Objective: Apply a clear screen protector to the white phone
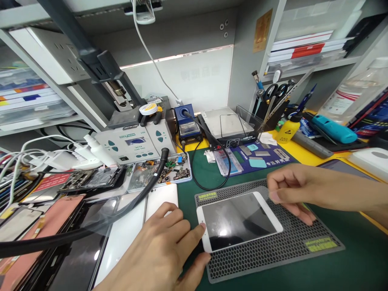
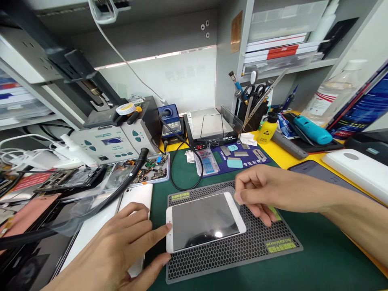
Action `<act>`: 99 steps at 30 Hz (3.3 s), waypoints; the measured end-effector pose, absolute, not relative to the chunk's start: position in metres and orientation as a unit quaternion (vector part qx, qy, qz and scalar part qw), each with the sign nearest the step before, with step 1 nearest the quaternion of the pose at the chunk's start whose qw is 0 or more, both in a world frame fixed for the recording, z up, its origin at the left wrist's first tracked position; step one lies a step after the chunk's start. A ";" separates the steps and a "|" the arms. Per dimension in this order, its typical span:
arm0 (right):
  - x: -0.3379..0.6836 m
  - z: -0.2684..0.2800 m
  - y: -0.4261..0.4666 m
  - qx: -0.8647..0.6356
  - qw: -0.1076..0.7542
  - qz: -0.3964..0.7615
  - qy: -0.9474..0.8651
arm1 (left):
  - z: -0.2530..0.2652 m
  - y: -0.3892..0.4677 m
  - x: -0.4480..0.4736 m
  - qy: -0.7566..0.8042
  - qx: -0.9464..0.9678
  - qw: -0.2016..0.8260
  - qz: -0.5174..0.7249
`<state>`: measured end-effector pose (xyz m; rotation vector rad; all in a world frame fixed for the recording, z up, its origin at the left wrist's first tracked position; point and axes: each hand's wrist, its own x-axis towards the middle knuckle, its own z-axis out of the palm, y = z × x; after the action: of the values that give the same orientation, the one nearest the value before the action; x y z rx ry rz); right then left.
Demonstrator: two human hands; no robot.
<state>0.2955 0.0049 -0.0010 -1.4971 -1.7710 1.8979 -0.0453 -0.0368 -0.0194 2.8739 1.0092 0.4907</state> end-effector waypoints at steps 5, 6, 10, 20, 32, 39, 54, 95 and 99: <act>0.301 -0.005 0.004 -0.494 0.084 0.627 -0.596 | -0.019 -0.037 -0.045 0.315 0.934 0.035 0.167; 0.302 -0.006 0.004 -0.493 0.087 0.629 -0.595 | -0.019 -0.038 -0.046 0.317 0.933 0.036 0.169; 0.303 -0.011 0.005 -0.490 0.097 0.635 -0.589 | -0.021 -0.038 -0.048 0.317 0.932 0.047 0.168; 0.293 0.000 0.003 -0.506 0.090 0.630 -0.581 | -0.018 -0.035 -0.045 0.365 0.916 0.059 0.154; 0.294 0.000 0.003 -0.509 0.082 0.620 -0.592 | -0.023 -0.036 -0.047 0.385 0.910 0.103 0.116; 0.293 0.001 0.002 -0.512 0.077 0.610 -0.600 | -0.023 -0.036 -0.047 0.383 0.909 0.109 0.120; 0.294 0.003 0.001 -0.508 0.070 0.627 -0.586 | -0.018 -0.036 -0.046 0.376 0.914 0.106 0.112; 0.290 0.002 0.002 -0.512 0.080 0.616 -0.593 | -0.053 -0.025 -0.045 0.332 0.920 -0.031 0.205; 0.290 0.001 0.001 -0.518 0.073 0.609 -0.596 | -0.057 -0.022 -0.048 0.313 0.925 -0.035 0.211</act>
<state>0.2903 0.0011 0.0010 -1.5570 -1.7904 1.8296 -0.0479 -0.0222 -0.0568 2.9735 1.0065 0.6788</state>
